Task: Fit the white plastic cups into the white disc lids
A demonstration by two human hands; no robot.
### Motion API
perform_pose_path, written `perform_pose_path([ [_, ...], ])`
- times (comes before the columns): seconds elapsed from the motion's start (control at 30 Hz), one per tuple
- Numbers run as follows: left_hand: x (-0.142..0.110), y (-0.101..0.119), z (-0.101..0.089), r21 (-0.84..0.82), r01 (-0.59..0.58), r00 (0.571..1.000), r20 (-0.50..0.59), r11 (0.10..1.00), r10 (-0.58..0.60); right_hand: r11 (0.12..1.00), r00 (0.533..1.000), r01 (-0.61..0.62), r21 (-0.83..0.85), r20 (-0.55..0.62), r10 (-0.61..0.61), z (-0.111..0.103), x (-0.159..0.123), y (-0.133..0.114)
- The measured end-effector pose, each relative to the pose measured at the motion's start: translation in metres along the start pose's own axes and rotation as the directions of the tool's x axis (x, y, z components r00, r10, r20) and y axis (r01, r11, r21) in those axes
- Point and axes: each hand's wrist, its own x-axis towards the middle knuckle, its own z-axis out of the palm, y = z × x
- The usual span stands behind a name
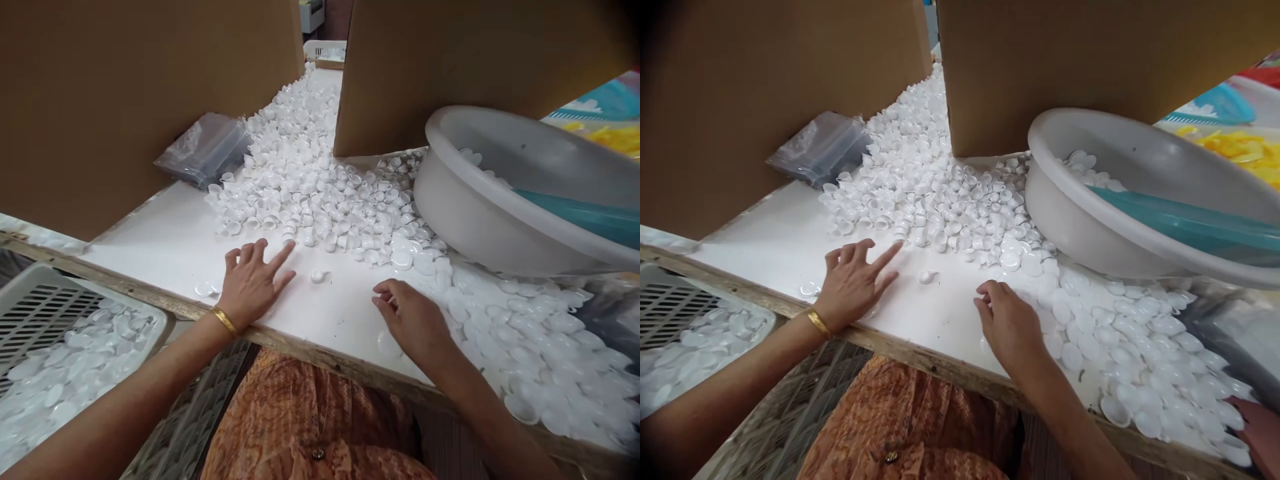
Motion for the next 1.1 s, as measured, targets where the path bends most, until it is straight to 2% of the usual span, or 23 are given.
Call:
perform_pose_path([
  [0.07, 0.002, 0.001, -0.003, 0.009, 0.048, 0.998, -0.042, 0.999, -0.048, 0.996, 0.997, -0.022, -0.087, -0.073, 0.016, -0.011, 0.000, 0.010],
  [0.1, 0.003, 0.005, -0.003, -0.010, 0.029, 0.998, -0.048, 1.000, -0.030, 0.993, 0.995, -0.034, -0.115, -0.095, 0.023, -0.015, 0.000, 0.015],
  [0.17, 0.007, 0.018, -0.003, -0.069, -0.084, 0.996, -0.030, 0.994, 0.083, 0.983, 0.992, -0.051, -0.175, -0.122, 0.030, -0.019, -0.002, 0.023],
  [0.23, 0.011, 0.036, -0.001, -0.121, -0.218, 0.975, 0.010, 0.968, 0.221, 0.970, 0.992, -0.061, -0.235, -0.119, 0.034, -0.020, -0.007, 0.027],
  [0.33, 0.013, 0.059, 0.004, -0.197, -0.296, 0.947, 0.064, 0.935, 0.314, 0.962, 0.998, -0.049, -0.268, -0.055, 0.035, -0.016, -0.015, 0.026],
  [0.4, 0.011, 0.069, 0.008, -0.286, -0.301, 0.939, 0.077, 0.910, 0.335, 0.960, 0.999, -0.033, -0.279, -0.014, 0.031, -0.011, -0.018, 0.024],
  [0.5, 0.004, 0.076, 0.011, -0.405, -0.290, 0.935, 0.074, 0.867, 0.347, 0.949, 0.999, -0.035, -0.313, -0.027, 0.028, -0.004, -0.017, 0.022],
  [0.7, -0.002, 0.076, 0.013, -0.532, -0.184, 0.958, 0.091, 0.826, 0.271, 0.954, 1.000, 0.017, -0.301, -0.005, -0.019, 0.001, -0.001, 0.021],
  [0.8, -0.004, 0.073, 0.014, -0.576, -0.134, 0.964, 0.111, 0.806, 0.240, 0.984, 0.999, -0.021, -0.177, -0.029, 0.016, -0.005, 0.002, 0.018],
  [0.9, -0.006, 0.069, 0.014, -0.628, -0.062, 0.969, 0.150, 0.775, 0.198, 0.983, 0.994, -0.111, 0.147, 0.001, 0.112, -0.008, 0.004, 0.007],
  [1.0, -0.006, 0.064, 0.012, -0.677, -0.001, 0.973, 0.170, 0.736, 0.157, 0.825, 0.978, -0.200, 0.528, 0.150, 0.141, 0.001, 0.009, -0.011],
  [1.1, -0.006, 0.060, 0.010, -0.692, 0.035, 0.980, 0.164, 0.721, 0.109, 0.657, 0.946, -0.302, 0.691, 0.302, 0.117, 0.018, 0.016, -0.029],
])
